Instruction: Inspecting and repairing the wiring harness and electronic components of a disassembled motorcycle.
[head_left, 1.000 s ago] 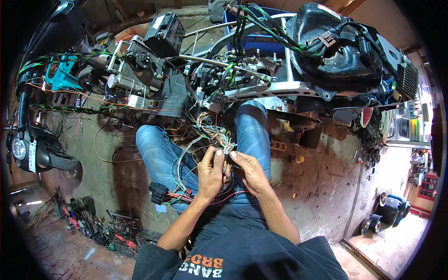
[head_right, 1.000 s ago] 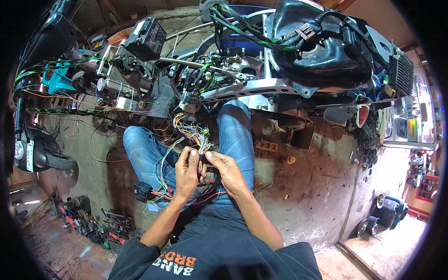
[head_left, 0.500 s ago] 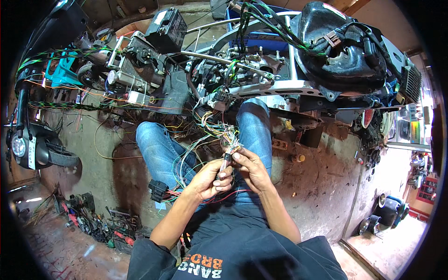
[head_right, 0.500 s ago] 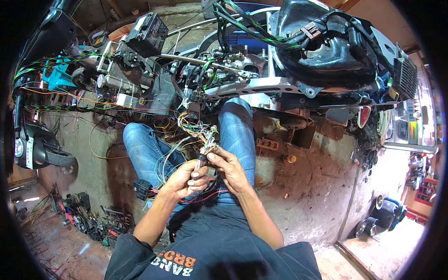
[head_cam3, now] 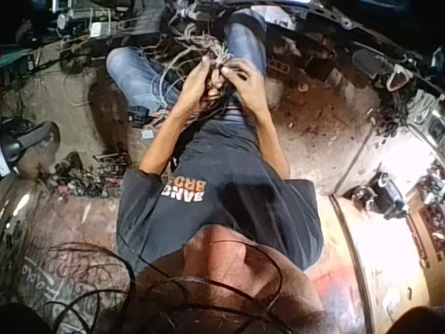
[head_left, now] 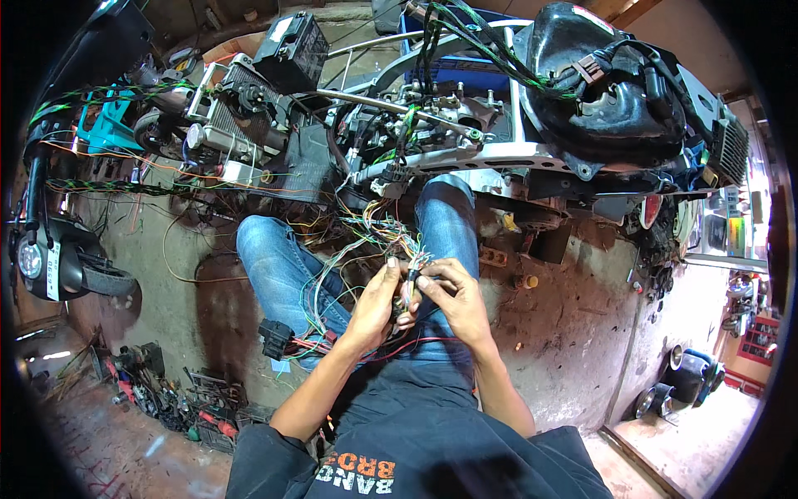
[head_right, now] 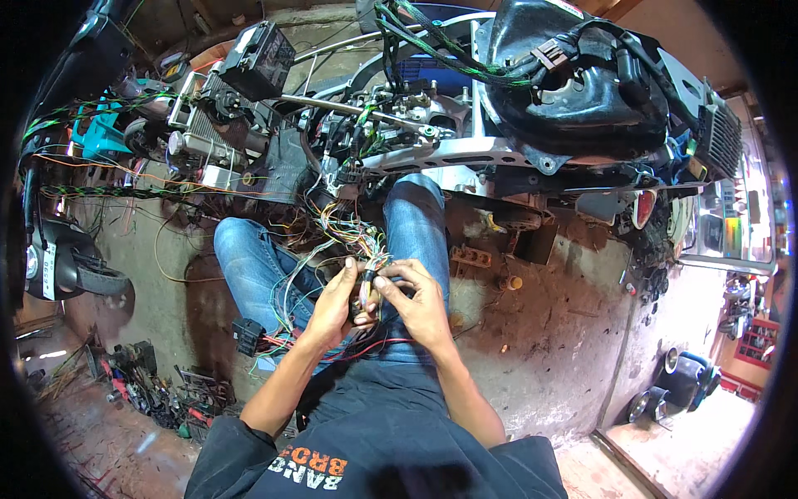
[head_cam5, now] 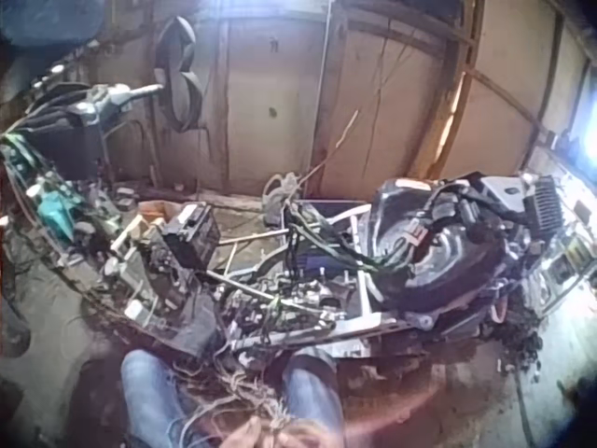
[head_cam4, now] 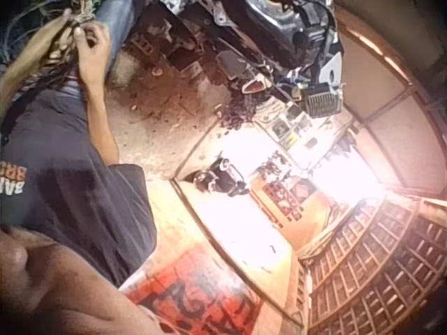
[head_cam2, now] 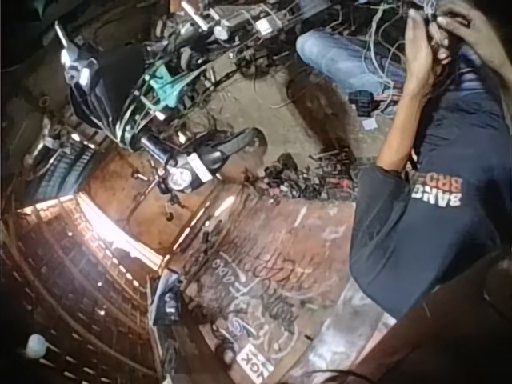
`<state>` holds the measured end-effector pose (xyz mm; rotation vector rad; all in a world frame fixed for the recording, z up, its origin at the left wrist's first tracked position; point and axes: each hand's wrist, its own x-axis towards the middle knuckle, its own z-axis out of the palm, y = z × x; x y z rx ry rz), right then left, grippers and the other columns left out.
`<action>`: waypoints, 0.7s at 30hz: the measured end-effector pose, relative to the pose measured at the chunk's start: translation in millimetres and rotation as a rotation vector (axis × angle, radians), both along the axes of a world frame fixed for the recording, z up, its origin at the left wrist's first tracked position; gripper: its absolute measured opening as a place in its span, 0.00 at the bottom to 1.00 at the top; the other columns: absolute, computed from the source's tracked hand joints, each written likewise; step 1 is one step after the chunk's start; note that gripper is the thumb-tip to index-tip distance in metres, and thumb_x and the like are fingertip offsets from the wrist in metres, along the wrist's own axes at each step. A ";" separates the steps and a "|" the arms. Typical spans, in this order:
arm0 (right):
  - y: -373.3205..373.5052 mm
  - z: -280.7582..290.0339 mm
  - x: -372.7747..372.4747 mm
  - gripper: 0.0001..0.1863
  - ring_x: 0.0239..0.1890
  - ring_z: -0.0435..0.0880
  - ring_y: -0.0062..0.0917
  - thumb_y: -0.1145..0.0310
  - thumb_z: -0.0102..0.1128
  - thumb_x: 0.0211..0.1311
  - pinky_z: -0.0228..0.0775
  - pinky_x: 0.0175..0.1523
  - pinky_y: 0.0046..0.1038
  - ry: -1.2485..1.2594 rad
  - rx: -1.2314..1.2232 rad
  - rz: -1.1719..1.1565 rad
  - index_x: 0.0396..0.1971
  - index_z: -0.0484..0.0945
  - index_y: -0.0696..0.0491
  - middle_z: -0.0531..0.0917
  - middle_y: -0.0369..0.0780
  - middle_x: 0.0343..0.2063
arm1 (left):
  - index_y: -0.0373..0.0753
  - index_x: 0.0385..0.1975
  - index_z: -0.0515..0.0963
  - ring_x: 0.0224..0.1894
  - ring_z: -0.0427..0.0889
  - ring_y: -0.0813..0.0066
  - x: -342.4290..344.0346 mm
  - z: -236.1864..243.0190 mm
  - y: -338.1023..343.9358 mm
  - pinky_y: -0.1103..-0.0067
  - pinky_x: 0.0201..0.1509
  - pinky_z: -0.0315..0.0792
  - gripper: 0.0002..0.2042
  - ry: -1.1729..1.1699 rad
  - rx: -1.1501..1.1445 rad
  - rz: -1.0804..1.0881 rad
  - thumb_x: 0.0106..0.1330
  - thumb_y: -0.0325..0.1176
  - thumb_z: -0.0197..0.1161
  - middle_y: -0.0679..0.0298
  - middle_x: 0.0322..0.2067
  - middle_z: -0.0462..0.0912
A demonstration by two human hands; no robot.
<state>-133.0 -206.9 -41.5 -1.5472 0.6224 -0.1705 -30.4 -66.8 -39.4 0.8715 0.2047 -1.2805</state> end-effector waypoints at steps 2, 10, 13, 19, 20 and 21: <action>-5.0 9.6 -5.3 0.08 0.38 0.82 0.18 0.70 0.61 0.69 0.73 0.44 0.25 0.128 -0.178 -0.023 0.38 0.79 0.60 0.83 0.39 0.32 | 0.35 0.52 0.74 0.25 0.70 0.85 -1.5 -5.4 4.8 0.85 0.29 0.67 0.20 -0.289 -0.013 -0.133 0.82 0.48 0.47 0.69 0.27 0.74; -38.9 53.5 -26.0 0.19 0.26 0.77 0.14 0.60 0.64 0.72 0.68 0.31 0.21 0.095 -0.347 -0.115 0.27 0.74 0.59 0.75 0.33 0.18 | 0.35 0.62 0.74 0.24 0.67 0.88 1.1 -15.1 9.6 0.85 0.26 0.64 0.19 -0.567 0.019 -0.178 0.80 0.40 0.53 0.74 0.26 0.71; -43.6 61.0 -26.0 0.13 0.20 0.76 0.14 0.65 0.61 0.74 0.67 0.27 0.20 0.109 -0.145 -0.212 0.33 0.76 0.60 0.74 0.34 0.17 | 0.36 0.54 0.76 0.22 0.66 0.89 -4.6 -8.0 4.6 0.87 0.24 0.62 0.16 -0.513 0.048 -0.121 0.79 0.42 0.55 0.73 0.23 0.70; -57.2 33.5 -51.3 0.12 0.25 0.84 0.24 0.66 0.56 0.75 0.74 0.34 0.27 0.373 -0.257 -0.200 0.43 0.81 0.60 0.80 0.39 0.18 | 0.36 0.51 0.71 0.19 0.69 0.84 -2.5 -5.5 5.6 0.84 0.24 0.66 0.18 -0.456 -0.009 -0.076 0.81 0.47 0.48 0.67 0.20 0.72; -61.5 26.4 -58.9 0.13 0.27 0.86 0.28 0.65 0.57 0.75 0.75 0.37 0.30 0.472 -0.300 -0.178 0.42 0.81 0.61 0.81 0.41 0.19 | 0.36 0.51 0.71 0.19 0.69 0.84 -3.6 -5.9 7.1 0.84 0.24 0.66 0.18 -0.456 -0.006 -0.072 0.81 0.47 0.48 0.67 0.20 0.72; -64.2 21.3 -63.8 0.17 0.29 0.87 0.37 0.60 0.57 0.74 0.75 0.41 0.36 0.584 -0.368 -0.142 0.40 0.82 0.61 0.84 0.45 0.21 | 0.35 0.52 0.71 0.20 0.71 0.83 -5.3 -6.2 9.2 0.83 0.27 0.69 0.19 -0.484 -0.020 -0.056 0.81 0.47 0.48 0.65 0.21 0.74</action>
